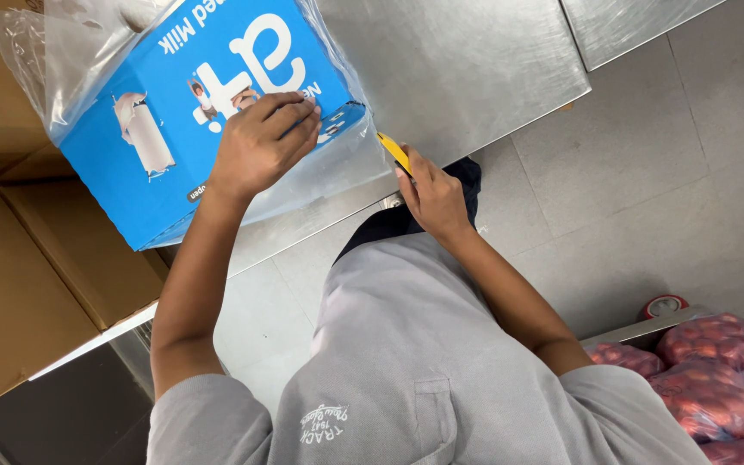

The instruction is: Unboxing a large plastic-wrapped pack of milk cartons and sorting individual cartons into a cardboard box.

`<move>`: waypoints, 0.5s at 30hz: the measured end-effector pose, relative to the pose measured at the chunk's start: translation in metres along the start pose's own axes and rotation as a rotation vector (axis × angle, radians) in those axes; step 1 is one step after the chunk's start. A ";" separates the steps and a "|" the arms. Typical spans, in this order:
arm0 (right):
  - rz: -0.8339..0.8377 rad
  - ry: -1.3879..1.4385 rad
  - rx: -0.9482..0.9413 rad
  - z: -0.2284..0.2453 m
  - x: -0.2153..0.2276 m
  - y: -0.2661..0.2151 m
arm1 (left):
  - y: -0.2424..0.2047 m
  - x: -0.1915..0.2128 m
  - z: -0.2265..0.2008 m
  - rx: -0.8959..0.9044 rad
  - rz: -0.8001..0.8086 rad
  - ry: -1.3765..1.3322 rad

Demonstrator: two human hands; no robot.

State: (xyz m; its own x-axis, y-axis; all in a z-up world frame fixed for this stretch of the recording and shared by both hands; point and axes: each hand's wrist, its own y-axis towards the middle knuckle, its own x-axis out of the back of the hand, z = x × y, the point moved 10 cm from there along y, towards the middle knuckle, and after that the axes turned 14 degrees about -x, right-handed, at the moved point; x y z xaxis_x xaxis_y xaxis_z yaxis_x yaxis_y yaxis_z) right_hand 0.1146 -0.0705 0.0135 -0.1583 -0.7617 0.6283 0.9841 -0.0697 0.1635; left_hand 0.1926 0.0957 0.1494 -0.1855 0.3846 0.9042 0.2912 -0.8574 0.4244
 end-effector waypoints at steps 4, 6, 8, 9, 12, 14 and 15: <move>0.019 -0.016 -0.026 0.001 -0.006 0.004 | 0.000 -0.001 0.000 0.000 0.003 0.001; -0.011 -0.064 0.009 0.010 -0.007 0.006 | -0.001 -0.002 0.001 0.002 0.005 -0.003; -0.020 -0.082 -0.005 0.017 -0.014 0.011 | -0.001 -0.002 0.001 0.001 0.003 -0.002; -0.028 -0.099 -0.018 0.020 -0.017 0.014 | -0.001 -0.003 0.001 0.002 0.002 -0.002; 0.083 -0.232 -0.131 0.014 -0.041 0.025 | -0.001 -0.001 0.001 0.004 0.001 -0.013; 0.107 -0.267 -0.134 0.009 -0.045 0.027 | -0.001 -0.001 0.002 0.008 -0.013 -0.010; 0.132 -0.304 -0.137 0.006 -0.048 0.027 | -0.002 0.000 0.003 0.014 -0.029 -0.010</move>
State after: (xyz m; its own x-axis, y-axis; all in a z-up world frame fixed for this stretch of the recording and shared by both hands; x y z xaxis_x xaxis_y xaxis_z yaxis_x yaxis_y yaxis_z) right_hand 0.1482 -0.0322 -0.0082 -0.0256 -0.5448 0.8382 0.9960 -0.0852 -0.0250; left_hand 0.1945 0.0983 0.1483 -0.1843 0.4128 0.8920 0.2987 -0.8411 0.4510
